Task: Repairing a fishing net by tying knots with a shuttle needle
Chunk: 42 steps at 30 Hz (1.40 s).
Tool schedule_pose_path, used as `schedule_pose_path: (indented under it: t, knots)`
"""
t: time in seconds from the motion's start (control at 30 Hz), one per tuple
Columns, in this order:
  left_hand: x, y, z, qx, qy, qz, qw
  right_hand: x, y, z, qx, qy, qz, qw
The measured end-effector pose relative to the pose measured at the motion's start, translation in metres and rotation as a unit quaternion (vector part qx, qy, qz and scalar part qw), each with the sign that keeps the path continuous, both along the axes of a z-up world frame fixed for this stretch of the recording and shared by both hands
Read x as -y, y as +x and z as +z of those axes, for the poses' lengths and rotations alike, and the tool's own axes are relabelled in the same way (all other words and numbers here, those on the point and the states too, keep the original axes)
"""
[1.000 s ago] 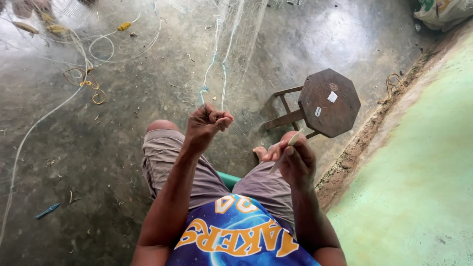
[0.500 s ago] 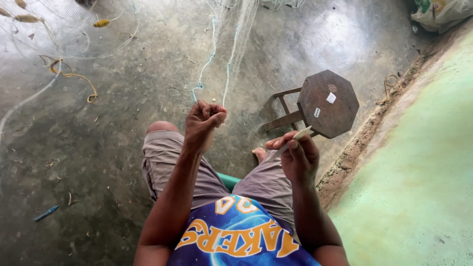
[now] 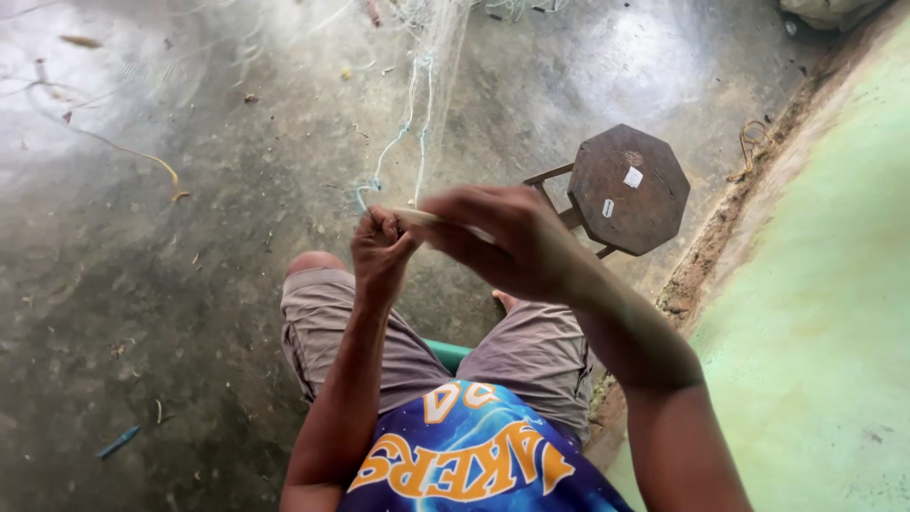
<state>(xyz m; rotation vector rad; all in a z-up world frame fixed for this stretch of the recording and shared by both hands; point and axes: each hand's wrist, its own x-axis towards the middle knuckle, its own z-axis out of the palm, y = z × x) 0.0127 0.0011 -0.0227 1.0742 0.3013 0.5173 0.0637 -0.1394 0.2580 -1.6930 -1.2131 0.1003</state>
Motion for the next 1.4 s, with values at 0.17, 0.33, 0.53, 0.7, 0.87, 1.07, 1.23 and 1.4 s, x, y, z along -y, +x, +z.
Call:
schedule_pose_path:
  t: [0.17,0.33,0.53,0.7,0.87,1.07,1.23,1.4]
  knots:
    - [0.005,0.011,0.012,0.004,-0.005,-0.016,1.000,-0.071,0.021,0.001,-0.087,-0.066,0.147,0.983]
    - [0.019,0.015,0.029,0.005,-0.026,-0.009,1.000,-0.114,0.028,-0.020,-0.075,-0.253,0.229,0.937]
    - [0.034,0.021,0.043,0.007,-0.061,0.012,0.998,-0.077,0.052,-0.042,-0.197,-0.238,0.266,0.913]
    - [0.027,0.057,-0.026,0.011,-0.112,-0.040,0.993,0.008,0.090,-0.055,0.011,-0.148,0.098,0.984]
    - [0.023,0.081,-0.013,0.016,-0.164,-0.098,0.981,0.062,0.096,-0.115,0.101,-0.218,-0.010,0.971]
    - [0.022,0.115,-0.019,-0.016,-0.209,-0.146,0.967,0.077,0.124,-0.188,0.137,-0.263,-0.142,0.945]
    - [0.028,0.129,-0.035,-0.023,-0.244,-0.161,0.956,0.084,0.134,-0.245,0.060,-0.214,-0.208,0.953]
    - [0.026,0.141,-0.061,-0.011,-0.228,-0.172,0.958,0.071,0.128,-0.247,-0.025,-0.136,-0.254,0.957]
